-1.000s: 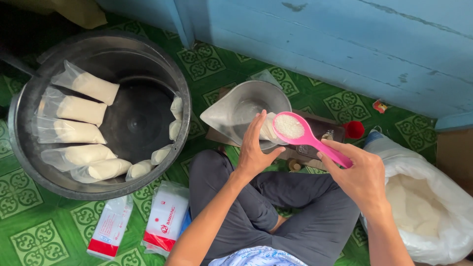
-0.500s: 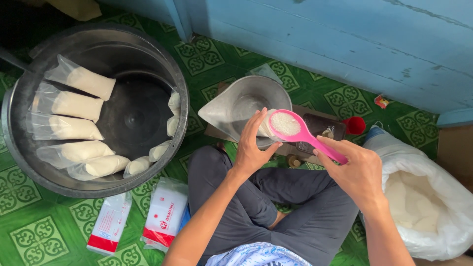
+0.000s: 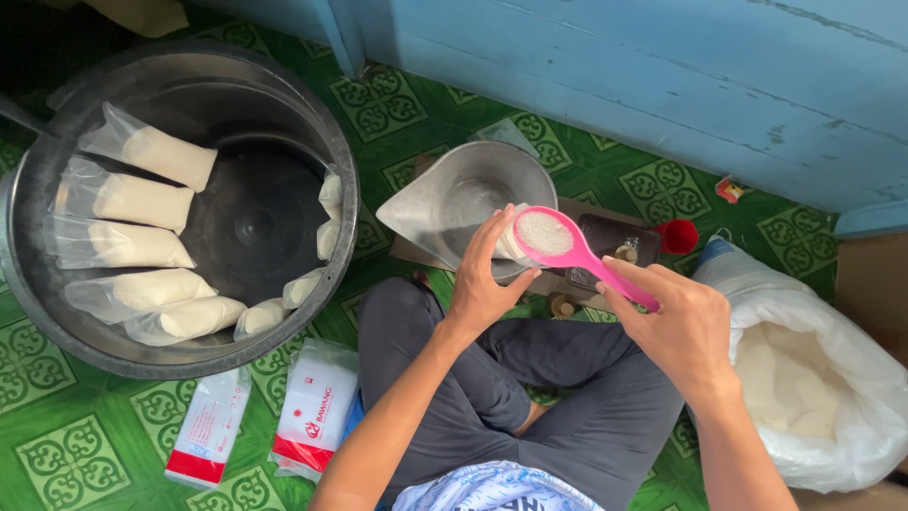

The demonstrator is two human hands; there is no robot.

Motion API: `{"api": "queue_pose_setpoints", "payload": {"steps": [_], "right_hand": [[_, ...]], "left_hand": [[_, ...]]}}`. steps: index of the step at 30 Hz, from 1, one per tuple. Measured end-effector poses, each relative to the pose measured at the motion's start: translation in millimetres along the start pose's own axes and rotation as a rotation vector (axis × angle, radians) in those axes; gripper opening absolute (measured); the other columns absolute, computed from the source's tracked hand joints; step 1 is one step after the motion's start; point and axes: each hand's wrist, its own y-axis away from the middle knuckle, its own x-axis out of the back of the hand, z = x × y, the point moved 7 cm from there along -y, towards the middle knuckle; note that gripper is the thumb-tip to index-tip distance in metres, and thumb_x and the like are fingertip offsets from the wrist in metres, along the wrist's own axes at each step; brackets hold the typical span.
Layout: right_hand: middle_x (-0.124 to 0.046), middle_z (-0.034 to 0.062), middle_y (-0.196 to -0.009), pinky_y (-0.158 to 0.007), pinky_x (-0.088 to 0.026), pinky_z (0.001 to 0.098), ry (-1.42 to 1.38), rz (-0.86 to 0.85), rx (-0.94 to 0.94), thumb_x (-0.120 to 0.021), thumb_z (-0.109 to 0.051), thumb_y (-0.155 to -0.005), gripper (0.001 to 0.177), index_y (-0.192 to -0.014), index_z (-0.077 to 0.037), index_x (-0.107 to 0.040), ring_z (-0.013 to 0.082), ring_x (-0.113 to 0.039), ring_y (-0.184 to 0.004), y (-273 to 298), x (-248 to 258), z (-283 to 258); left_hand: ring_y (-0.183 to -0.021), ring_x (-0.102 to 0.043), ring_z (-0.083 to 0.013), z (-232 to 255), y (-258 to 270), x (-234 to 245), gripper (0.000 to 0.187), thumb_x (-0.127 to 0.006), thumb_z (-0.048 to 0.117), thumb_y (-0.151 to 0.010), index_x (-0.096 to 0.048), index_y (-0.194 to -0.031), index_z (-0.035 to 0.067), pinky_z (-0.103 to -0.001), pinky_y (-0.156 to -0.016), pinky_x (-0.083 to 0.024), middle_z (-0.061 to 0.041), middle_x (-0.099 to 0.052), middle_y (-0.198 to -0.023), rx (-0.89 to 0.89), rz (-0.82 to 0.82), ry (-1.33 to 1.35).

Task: Manually filling and weighing small plastic bags with powdered food from a large sack.

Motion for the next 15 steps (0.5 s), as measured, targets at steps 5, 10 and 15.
{"api": "queue_pose_setpoints", "payload": {"steps": [5,10,15], "right_hand": [[-0.064,-0.0006,-0.062,-0.043,-0.046,0.0245,0.047,0.001,0.033,-0.08,-0.024,-0.082,0.022,-0.103,-0.029,-0.079,0.0143,-0.057,-0.048,1,2,-6],[-0.064,-0.0015,-0.061,-0.043,-0.047,0.0245,0.071,-0.006,0.068,-0.079,-0.024,-0.082,0.022,-0.103,-0.029,-0.079,0.0134,-0.057,-0.048,0,2,-11],[-0.062,-0.0026,-0.061,-0.046,-0.048,0.0246,0.148,-0.043,0.102,-0.075,-0.029,-0.085,0.02,-0.105,-0.03,-0.077,0.0119,-0.056,-0.049,-2,-5,-12]], "left_hand": [[-0.138,-0.042,-0.0312,1,0,0,0.075,-0.079,0.023,-0.082,-0.042,-0.145,0.01,-0.046,-0.115,-0.036,-0.011,-0.045,-0.149,0.005,0.002,0.005],[-0.137,-0.044,-0.0314,-1,1,-1,0.075,-0.079,0.024,-0.081,-0.042,-0.145,0.01,-0.046,-0.114,-0.038,-0.011,-0.046,-0.149,0.001,0.005,0.009],[-0.137,-0.045,-0.0296,-1,1,1,0.073,-0.078,0.024,-0.082,-0.043,-0.145,0.011,-0.046,-0.114,-0.038,-0.01,-0.046,-0.148,-0.002,0.009,0.039]]}}
